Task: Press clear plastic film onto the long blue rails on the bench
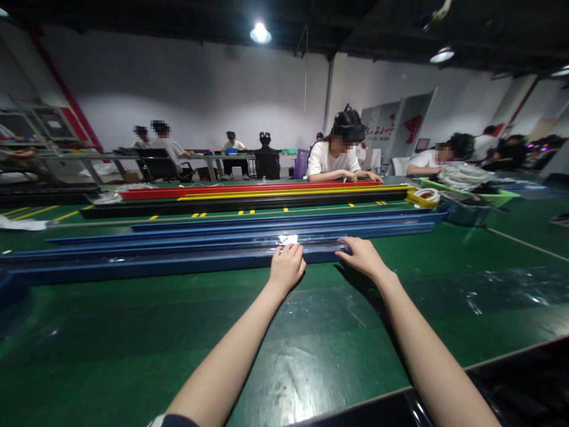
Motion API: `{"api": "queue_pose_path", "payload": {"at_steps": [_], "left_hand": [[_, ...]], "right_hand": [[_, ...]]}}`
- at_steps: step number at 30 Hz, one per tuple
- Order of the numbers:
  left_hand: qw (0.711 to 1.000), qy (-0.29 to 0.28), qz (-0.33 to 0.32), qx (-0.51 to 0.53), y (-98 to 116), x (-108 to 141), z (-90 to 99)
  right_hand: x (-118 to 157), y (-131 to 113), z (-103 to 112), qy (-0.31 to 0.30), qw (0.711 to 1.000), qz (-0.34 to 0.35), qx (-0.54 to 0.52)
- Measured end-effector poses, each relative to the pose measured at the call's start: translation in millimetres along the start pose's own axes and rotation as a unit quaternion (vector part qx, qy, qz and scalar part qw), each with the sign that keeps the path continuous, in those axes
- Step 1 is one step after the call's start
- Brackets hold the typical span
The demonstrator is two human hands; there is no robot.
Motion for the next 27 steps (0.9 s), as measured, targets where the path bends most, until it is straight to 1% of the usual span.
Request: {"api": "queue_pose_path", "payload": {"at_steps": [2,4,6,9,13,18,22,27], "left_hand": [[1.000,0.000,-0.001,0.001,0.0,0.0,0.4],[1.000,-0.001,-0.001,0.001,-0.1,-0.2,0.8],[1.000,-0.004,-0.002,0.002,-0.2,-0.6,0.9],[1.000,-0.005,-0.004,0.004,-0.6,-1.5,0.3],[1.000,-0.007,-0.011,0.009,-1.3,-3.0,-1.2],[0.999,-0.024,-0.016,0.021,-1.9,-4.5,-0.8],[0.999,-0.042,-0.004,0.033,-2.7,-5.6,0.7],[0.997,-0.071,-0.009,0.022,-4.1,-11.9,3.4]], "right_hand": [[0.4,18.3,8.3,0.010,0.996,-0.014,-0.093],[1.8,35.9,10.5,0.006,0.983,-0.033,-0.180],[3.6,50.4,8.4,0.017,0.970,-0.051,-0.239],[5.2,63.4,2.1,0.032,0.956,-0.049,-0.289],[4.8,69.3,-2.4,0.053,0.945,-0.044,-0.321],[3.4,69.6,-5.3,0.060,0.933,-0.038,-0.354],[3.1,68.9,-8.9,0.050,0.929,-0.040,-0.366],[2.2,68.4,-14.0,0.045,0.923,-0.067,-0.377]]}}
Point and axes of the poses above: each hand's wrist, its own x-axis away from the middle knuckle, its own z-axis out of the back of the hand, y = z × x, the point moved 2 cm from there along -x, towards the middle knuckle, and after that the axes turned 14 degrees about -x, right-handed, at the moved point
